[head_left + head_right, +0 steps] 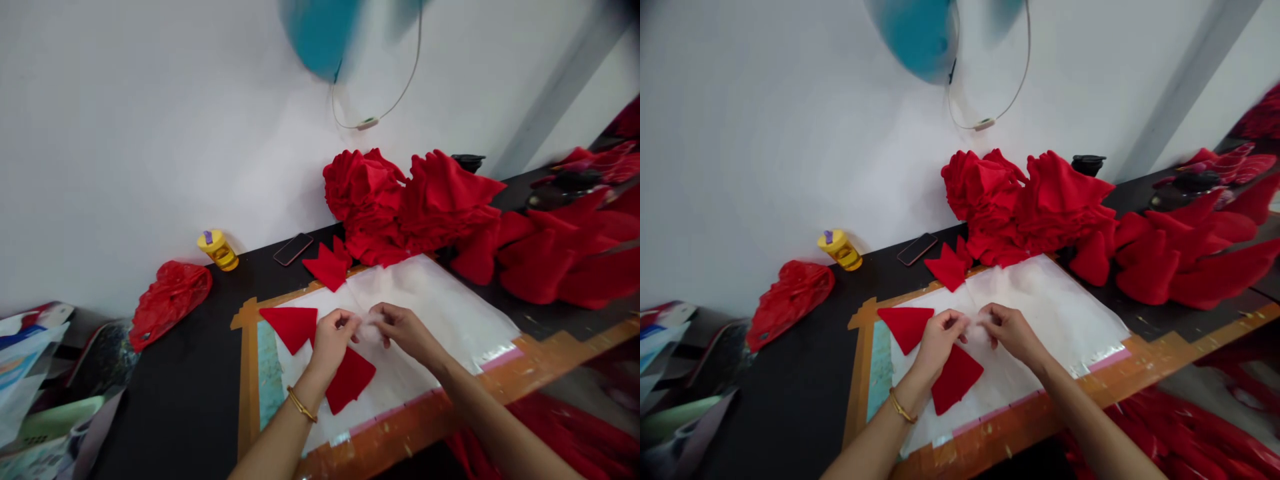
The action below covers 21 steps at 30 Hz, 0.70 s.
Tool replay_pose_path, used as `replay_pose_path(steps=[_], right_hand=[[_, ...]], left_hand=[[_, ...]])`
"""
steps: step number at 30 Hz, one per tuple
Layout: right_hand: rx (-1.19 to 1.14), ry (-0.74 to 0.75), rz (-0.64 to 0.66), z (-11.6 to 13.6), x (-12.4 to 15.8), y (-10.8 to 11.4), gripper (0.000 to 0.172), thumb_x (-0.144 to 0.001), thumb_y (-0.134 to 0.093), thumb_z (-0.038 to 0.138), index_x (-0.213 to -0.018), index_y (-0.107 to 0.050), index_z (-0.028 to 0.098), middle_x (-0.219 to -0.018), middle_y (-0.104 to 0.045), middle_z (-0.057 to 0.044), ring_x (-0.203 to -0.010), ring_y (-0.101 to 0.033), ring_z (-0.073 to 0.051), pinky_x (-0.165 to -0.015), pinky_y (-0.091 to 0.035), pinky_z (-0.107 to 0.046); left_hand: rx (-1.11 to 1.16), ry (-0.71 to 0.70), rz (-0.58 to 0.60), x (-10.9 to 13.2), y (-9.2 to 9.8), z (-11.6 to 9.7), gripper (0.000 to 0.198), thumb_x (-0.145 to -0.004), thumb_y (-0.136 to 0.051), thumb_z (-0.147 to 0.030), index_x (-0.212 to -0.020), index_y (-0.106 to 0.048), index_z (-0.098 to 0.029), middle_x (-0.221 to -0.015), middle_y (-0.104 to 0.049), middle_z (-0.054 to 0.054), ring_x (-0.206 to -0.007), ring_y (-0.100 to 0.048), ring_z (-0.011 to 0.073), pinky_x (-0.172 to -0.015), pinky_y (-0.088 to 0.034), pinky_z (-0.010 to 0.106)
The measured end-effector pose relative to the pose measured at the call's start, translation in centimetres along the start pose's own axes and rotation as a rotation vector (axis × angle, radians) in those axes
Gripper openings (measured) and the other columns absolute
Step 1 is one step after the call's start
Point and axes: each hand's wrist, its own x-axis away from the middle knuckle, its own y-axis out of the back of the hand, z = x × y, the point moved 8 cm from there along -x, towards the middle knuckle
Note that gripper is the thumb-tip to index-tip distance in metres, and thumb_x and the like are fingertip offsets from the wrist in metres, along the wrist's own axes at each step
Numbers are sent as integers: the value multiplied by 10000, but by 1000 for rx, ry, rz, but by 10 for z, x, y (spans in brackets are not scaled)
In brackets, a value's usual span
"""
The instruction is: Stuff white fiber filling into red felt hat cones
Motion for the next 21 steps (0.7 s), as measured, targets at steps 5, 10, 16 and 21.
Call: replay_pose_path(steps=[5,10,16,21], right_hand=[[81,-22,-116,-2,2,16,231,-799,-588,429,-807,-607,199,-514,-547,55,-473,-523,-130,-529,-412,-245],[95,16,-130,5,2,7,182,-791,-584,381,-812,-607,202,-522,-557,52,-491,-540,-138,-532,-419,-245],[48,-3,-74,-2,2,16,289,-820,-609,457,-868,-677,180,-565,-564,42,-538,-532,-130,-584,-415,-248],[31,26,-16,-6,-2,4,356,-826,-605,421,-1075,-676,176,-621,-604,29,-583,-573,-151,-626,-451,-269]], left_hand=[[10,20,2,2,12,-2,248,-804,-611,-386,-842,-674,-149,-699,-616,3,-557,-587,124,-576,-462,250],[-86,-30,53,6,-4,-7,249,-675,-739,-274,-895,-698,-166,-797,-672,22,-650,-603,137,-607,-482,241],[-98,-20,-23,-2,22,-5,165,-750,-657,-320,-740,-614,-161,-599,-544,-38,-518,-572,127,-523,-419,233],[-14,-13,-2,-3,20,2,247,-794,-626,-400,-824,-607,-156,-718,-591,-8,-600,-638,138,-582,-470,239]])
